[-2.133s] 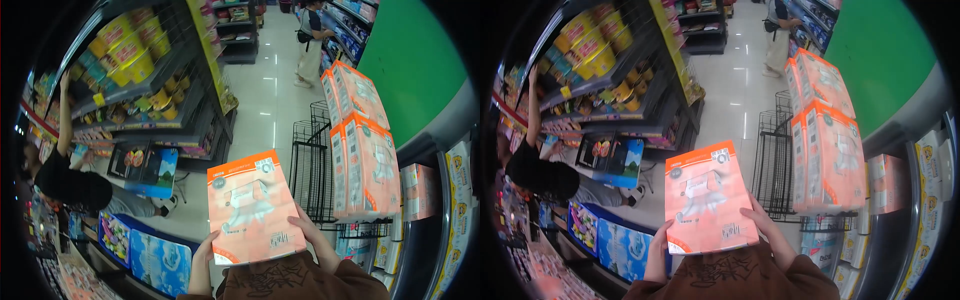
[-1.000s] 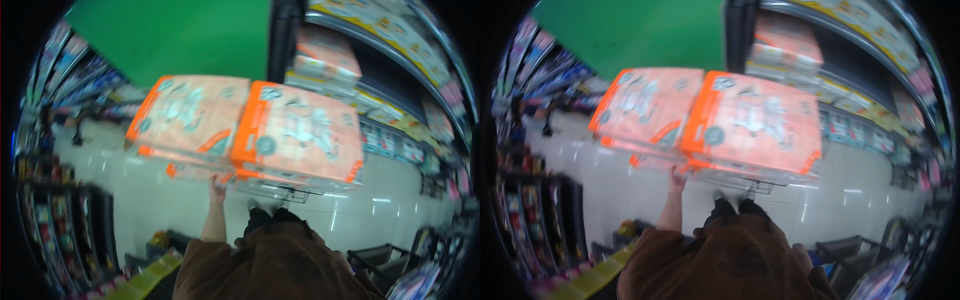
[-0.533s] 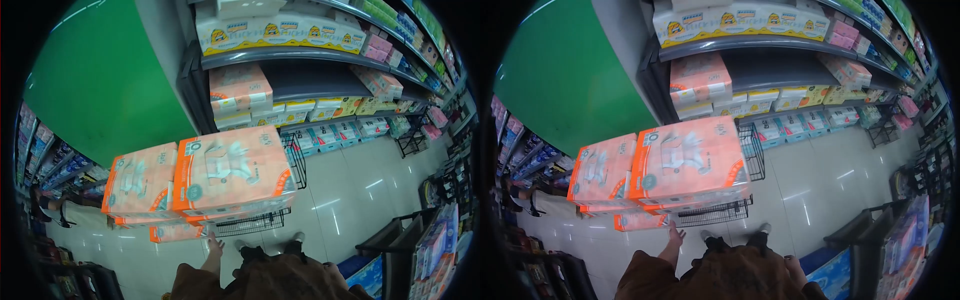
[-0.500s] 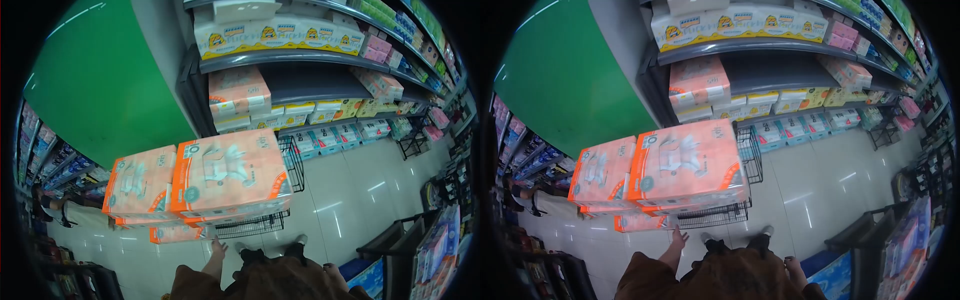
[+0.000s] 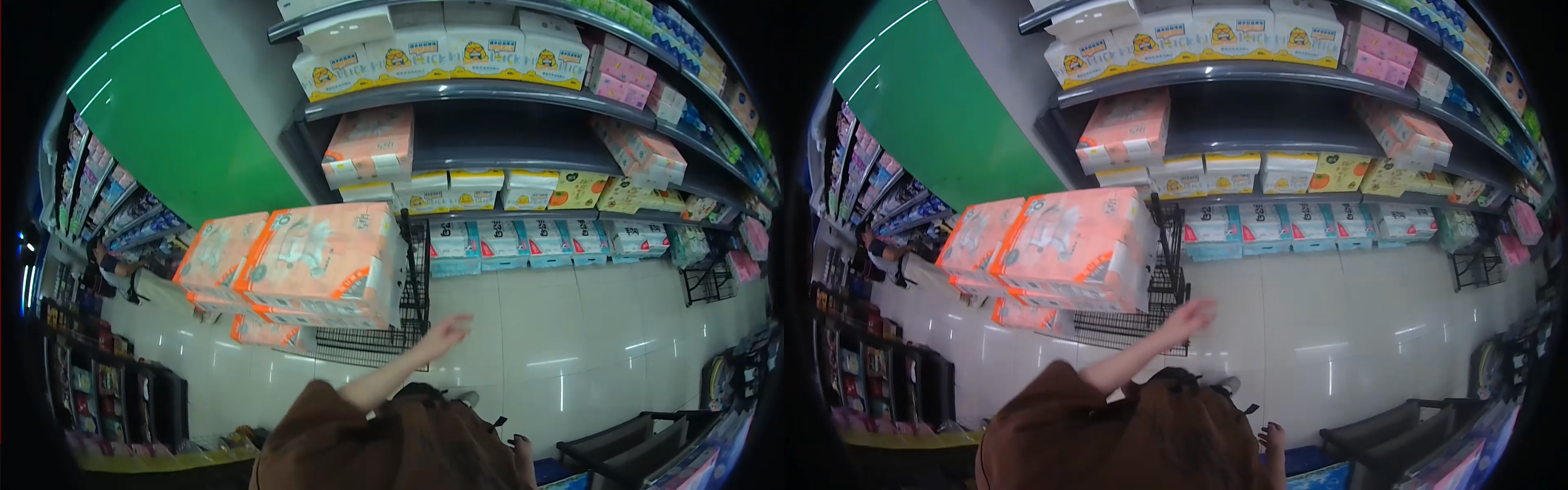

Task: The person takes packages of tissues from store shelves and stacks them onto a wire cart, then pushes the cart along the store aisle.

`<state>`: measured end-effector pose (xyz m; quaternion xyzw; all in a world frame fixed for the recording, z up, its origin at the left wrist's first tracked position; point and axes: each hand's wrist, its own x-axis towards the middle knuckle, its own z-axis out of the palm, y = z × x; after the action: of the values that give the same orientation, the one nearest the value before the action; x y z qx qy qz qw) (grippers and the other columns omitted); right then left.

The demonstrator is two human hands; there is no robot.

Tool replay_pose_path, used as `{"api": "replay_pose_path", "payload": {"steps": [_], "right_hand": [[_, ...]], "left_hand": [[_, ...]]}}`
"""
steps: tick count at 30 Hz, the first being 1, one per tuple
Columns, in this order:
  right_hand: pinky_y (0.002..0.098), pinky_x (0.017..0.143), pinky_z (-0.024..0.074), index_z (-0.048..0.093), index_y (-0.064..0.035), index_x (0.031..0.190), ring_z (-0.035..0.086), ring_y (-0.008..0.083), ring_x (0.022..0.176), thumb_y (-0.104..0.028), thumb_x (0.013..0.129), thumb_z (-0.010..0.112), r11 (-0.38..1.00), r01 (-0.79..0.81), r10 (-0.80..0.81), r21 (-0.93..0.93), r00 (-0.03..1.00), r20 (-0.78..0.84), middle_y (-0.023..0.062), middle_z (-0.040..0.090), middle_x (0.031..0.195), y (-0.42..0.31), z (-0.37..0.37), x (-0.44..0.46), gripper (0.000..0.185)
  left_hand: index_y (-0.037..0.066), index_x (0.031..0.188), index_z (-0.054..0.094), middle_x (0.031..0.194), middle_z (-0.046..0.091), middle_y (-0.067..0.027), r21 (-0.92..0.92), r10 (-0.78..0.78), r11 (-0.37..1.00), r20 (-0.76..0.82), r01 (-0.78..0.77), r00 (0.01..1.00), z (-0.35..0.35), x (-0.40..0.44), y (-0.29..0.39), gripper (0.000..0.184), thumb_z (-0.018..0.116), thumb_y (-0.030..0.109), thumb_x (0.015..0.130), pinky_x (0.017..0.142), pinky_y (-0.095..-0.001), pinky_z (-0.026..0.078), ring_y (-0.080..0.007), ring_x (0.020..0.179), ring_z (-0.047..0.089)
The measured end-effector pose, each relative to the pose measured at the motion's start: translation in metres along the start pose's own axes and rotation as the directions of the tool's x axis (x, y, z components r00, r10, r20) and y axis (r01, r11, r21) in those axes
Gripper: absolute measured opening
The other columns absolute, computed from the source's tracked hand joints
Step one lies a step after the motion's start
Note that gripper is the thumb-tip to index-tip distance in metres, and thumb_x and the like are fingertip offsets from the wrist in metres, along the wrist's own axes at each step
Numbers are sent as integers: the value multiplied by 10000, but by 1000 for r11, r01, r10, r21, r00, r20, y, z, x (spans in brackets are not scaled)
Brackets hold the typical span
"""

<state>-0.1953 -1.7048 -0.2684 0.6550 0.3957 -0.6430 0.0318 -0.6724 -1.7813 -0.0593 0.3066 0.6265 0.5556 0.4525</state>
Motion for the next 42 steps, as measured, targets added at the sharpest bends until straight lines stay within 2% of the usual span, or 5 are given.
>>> {"api": "replay_pose_path", "payload": {"steps": [8,13,19,24,42], "right_hand": [[405,666,548,516,-16,1265,658,299,918,-209,918,517,994,-24,28,-106,999,37,182,638,1098,-15,7,40,397],[395,699,558,515,28,1259,658,297,947,-196,915,534,871,95,-63,-482,995,82,195,638,1095,-74,6,80,411],[383,739,570,514,80,1252,658,294,982,-180,910,554,558,303,-261,-773,948,183,210,639,1091,-154,-11,118,432],[407,703,586,503,64,1260,644,330,953,-140,915,512,967,244,-246,69,969,34,226,597,1146,-261,13,140,400],[362,736,532,510,-40,1294,646,262,910,-237,908,551,959,223,-148,-173,919,365,144,634,1118,-501,43,230,436]], "left_hand": [[68,1256,471,1269,520,-86,-632,9,678,-502,-374,865,-132,208,154,365,549,256,954,932,-413,486,-260,1095,566],[100,1329,443,1323,482,-78,-522,-108,574,-812,-631,574,-229,277,147,642,666,472,856,946,-397,470,-221,1144,525],[93,1369,427,1271,563,-70,-602,-204,433,-791,-671,577,-320,325,144,656,644,467,875,1024,-441,416,-258,1149,562],[96,1344,446,1263,569,-79,-598,-134,458,-778,-658,614,-366,349,127,609,636,443,882,1005,-447,434,-258,1148,560],[22,1287,453,1188,584,-124,-543,-130,406,-831,-735,541,-277,325,159,517,639,256,865,957,-414,495,-254,1128,582]]}}
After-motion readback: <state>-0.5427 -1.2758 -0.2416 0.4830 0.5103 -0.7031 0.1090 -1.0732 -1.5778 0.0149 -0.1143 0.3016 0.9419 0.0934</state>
